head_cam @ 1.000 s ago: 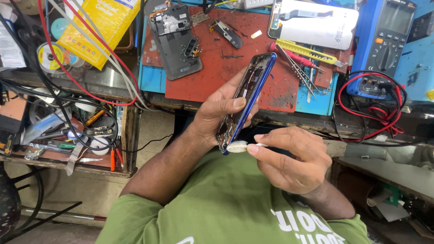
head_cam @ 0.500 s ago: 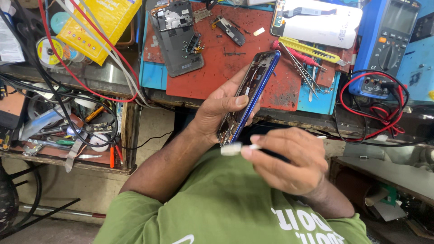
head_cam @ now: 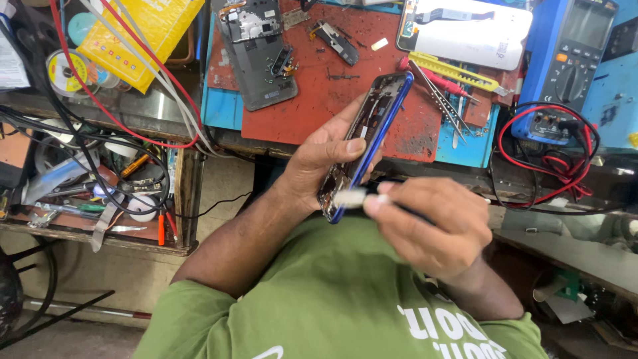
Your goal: The person uses tweezers to manipulate internal components and connectors inside a disassembled smartphone. They also use a small white cleaning tool to wipe the edges of the phone's frame and internal areas. The task involves precise handling of small parts within the device's chassis.
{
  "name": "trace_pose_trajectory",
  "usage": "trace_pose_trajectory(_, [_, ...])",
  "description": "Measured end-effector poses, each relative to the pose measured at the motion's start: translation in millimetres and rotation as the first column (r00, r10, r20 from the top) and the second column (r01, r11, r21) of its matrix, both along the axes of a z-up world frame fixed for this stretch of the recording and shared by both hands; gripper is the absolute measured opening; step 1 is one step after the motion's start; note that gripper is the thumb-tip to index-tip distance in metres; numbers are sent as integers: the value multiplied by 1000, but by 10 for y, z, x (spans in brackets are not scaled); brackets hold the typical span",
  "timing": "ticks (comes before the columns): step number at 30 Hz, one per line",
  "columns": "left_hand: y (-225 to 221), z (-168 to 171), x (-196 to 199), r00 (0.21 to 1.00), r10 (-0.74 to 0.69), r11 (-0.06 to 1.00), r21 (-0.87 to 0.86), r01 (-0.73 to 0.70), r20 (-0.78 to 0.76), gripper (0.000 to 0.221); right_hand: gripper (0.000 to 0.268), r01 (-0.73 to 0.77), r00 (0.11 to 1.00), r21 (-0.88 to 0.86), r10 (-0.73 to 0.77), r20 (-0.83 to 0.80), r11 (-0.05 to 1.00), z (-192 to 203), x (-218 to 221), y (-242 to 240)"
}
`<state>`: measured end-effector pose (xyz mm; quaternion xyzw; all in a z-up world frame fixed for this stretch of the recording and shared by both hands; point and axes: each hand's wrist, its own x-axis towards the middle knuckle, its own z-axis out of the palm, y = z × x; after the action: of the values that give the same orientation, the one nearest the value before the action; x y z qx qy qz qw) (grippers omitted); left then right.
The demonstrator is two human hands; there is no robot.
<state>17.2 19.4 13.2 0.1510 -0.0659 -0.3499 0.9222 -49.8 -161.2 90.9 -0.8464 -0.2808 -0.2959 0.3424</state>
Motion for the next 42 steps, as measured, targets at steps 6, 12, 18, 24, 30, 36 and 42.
trace_pose_trajectory(6, [-5, 13, 4, 1000, 0, 1000, 6, 0, -5, 90, 25, -34, 999, 22, 35, -3, 999, -26, 14, -21])
trace_pose_trajectory(12, [-4, 142, 26, 999, 24, 998, -67, -23, 28, 84, 22, -10, 994, 8, 10, -104, 1000, -25, -25, -149])
trace_pose_trajectory(18, [41, 560, 108, 605, 30, 608, 466, -642, 795, 88, 21, 431, 901, 77, -424, -94, 899, -308, -132, -372])
trace_pose_trajectory(24, [-4, 833, 111, 274, -295, 305, 362, -881, 915, 82, 29, 74, 962, 221, -12, -271, 972, -812, -375, -352])
trace_pose_trajectory(30, [-94, 870, 78, 178, -432, 348, 346, -871, 884, 82, 18, 314, 636, 686, 391, -666, 657, -932, -390, -197])
trace_pose_trajectory(36, [-138, 896, 14, 241, -414, 384, 409, -828, 878, 76, 23, 305, 581, 732, 491, -650, 609, -826, -305, -193])
trace_pose_trajectory(42, [-110, 897, 11, 236, -419, 385, 407, -828, 877, 78, 36, 305, 524, 755, 560, -642, 580, -768, -199, -200])
